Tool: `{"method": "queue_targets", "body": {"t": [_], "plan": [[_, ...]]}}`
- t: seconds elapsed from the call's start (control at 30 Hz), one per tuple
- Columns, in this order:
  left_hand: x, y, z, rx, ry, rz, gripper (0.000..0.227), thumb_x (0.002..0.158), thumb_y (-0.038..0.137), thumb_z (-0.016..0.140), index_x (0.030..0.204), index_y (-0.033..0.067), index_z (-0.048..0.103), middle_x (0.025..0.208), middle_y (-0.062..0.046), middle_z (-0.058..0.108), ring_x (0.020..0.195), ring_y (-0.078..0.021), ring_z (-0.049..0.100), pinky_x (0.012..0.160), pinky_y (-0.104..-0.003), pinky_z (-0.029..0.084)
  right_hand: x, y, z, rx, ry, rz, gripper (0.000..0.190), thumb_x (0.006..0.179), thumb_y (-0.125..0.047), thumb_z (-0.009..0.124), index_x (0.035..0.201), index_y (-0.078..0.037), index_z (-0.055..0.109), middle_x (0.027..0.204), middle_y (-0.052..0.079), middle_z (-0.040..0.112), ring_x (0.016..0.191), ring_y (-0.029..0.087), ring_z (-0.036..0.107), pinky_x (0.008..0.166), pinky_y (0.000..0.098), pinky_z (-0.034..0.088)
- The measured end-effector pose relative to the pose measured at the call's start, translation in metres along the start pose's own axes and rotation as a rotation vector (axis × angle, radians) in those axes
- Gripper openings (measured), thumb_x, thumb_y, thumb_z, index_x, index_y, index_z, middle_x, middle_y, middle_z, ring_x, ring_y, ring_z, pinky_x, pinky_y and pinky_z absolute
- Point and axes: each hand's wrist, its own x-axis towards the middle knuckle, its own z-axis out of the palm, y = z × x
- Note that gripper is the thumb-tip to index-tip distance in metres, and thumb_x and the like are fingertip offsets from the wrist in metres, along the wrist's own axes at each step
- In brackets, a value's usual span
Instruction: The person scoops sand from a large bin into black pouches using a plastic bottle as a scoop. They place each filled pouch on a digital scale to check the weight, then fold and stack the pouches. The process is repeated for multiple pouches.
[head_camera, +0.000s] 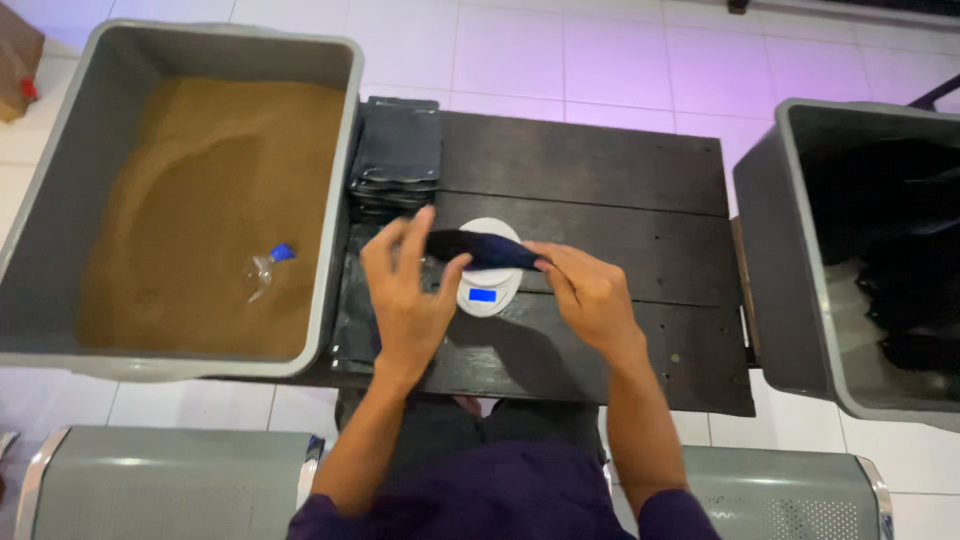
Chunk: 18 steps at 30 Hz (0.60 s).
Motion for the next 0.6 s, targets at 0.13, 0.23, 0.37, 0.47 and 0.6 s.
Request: {"method": "queue_targets", "body": {"t": [0.13, 0.23, 0.37, 0.47, 0.6], "plan": [[-0.003, 0.031, 0.010, -0.616, -0.091, -0.381, 0.085, 0.083, 0.025, 0.087, 0.150, -0.0031, 0.042, 0.090, -0.009, 0.054, 0.084, -0.0204, 0.056, 0.085, -0.036, 0.054, 0.001, -0.013, 0.005, -0.032, 0.121, -0.065, 0.024, 0.100, -0.010, 0.063, 0.121, -0.003, 0.074, 0.113, 0.018, 0.077, 0.102, 0.034, 0.075, 0.084, 0.0433, 0.062], [0.007, 0.041, 0.021, -0.996, -0.306, -0.563, 0.109, 0.079, 0.027, 0.087, 0.160, 0.0031, 0.018, 0.093, -0.003, 0.051, 0.081, -0.0117, 0.055, 0.074, -0.025, 0.054, -0.007, -0.019, 0.019, 0.037, 0.120, -0.078, 0.027, 0.101, -0.018, 0.063, 0.120, -0.003, 0.074, 0.110, 0.020, 0.077, 0.098, 0.036, 0.076, 0.080, 0.0460, 0.062], [0.010, 0.029, 0.025, -1.019, -0.388, -0.547, 0.091, 0.079, 0.013, 0.086, 0.155, 0.0057, 0.036, 0.085, -0.004, 0.050, 0.072, -0.0145, 0.059, 0.065, -0.029, 0.059, -0.021, -0.012, 0.022, 0.166, 0.138, -0.028, 0.036, 0.092, -0.028, 0.074, 0.117, -0.001, 0.074, 0.115, 0.019, 0.076, 0.105, 0.037, 0.074, 0.085, 0.0443, 0.061], [0.003, 0.018, 0.031, -1.100, -0.464, -0.548, 0.093, 0.077, 0.011, 0.088, 0.155, 0.0079, 0.038, 0.083, -0.006, 0.053, 0.069, -0.0162, 0.063, 0.061, -0.032, 0.063, -0.024, -0.012, 0.015, 0.367, 0.092, 0.100, 0.045, 0.091, -0.030, 0.075, 0.122, 0.003, 0.071, 0.118, 0.022, 0.075, 0.109, 0.038, 0.072, 0.084, 0.0452, 0.062], [0.003, 0.013, 0.034, -1.154, -0.494, -0.557, 0.089, 0.080, 0.008, 0.086, 0.155, 0.0070, 0.038, 0.080, -0.006, 0.054, 0.065, -0.0146, 0.063, 0.057, -0.030, 0.064, -0.031, 0.003, 0.018, 0.513, 0.065, 0.187, 0.045, 0.089, -0.016, 0.078, 0.126, 0.009, 0.067, 0.118, 0.025, 0.072, 0.109, 0.037, 0.071, 0.080, 0.0434, 0.063]]}}
